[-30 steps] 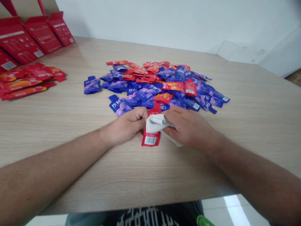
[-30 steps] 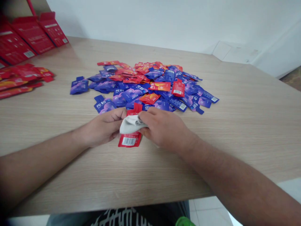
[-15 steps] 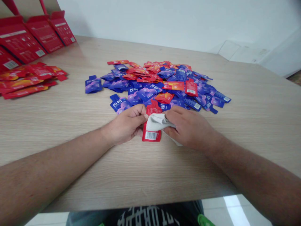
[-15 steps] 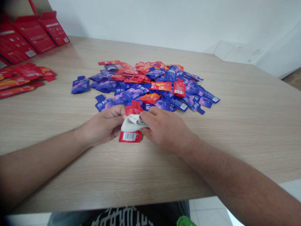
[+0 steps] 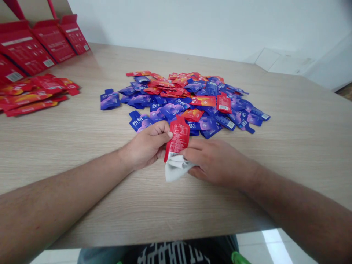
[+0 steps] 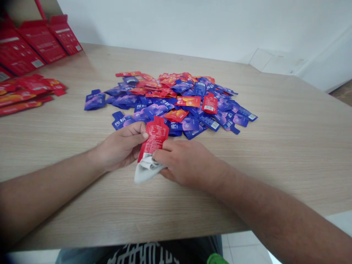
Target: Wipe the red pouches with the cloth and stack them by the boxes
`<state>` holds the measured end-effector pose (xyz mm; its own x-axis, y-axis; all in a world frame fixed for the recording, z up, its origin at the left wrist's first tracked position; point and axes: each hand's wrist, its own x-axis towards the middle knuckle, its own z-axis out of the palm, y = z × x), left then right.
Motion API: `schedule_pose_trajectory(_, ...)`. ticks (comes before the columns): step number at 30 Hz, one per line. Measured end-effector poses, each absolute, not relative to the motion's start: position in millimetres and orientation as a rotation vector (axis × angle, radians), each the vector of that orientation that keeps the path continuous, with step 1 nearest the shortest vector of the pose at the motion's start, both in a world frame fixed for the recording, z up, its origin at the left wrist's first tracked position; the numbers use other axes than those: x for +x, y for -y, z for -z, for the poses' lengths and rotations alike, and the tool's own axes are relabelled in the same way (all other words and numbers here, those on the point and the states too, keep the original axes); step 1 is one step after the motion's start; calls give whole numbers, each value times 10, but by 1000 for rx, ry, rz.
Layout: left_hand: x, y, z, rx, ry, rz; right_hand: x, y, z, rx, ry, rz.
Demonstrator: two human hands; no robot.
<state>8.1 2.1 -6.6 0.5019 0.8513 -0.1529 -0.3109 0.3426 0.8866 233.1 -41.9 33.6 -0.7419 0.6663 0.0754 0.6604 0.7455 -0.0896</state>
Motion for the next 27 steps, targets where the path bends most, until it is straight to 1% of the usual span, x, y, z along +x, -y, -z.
schedule_pose_trajectory(2,81,-17,66,940,-693,-831,2354,400,-338,-1104,2831,-81)
schedule_pose_trajectory(6,77,-21,72,924,-689,-848,2426,329,-342,-1332,2655,38)
schedule_pose_trajectory(10,76,-23,72,927,-690,-851,2382,369,-360,-1118,2841,-113)
schedule_pose_trajectory(12,76,-23,72,926,-688,-845,2377,369,-367,-1097,2883,-153)
schedule_pose_trajectory(15,76,-26,76,917,-703,-856,2417,321,-359,-1304,2735,-38)
schedule_pose_trajectory(17,75,-29,79,901,-708,-868,2424,313,-351,-1363,2667,21)
schedule_pose_trajectory(22,79,-27,73,913,-693,-856,2337,406,-354,-1138,2857,-115)
schedule_pose_trajectory(27,86,-19,82,947,-708,-844,2327,402,-339,-1424,2600,60)
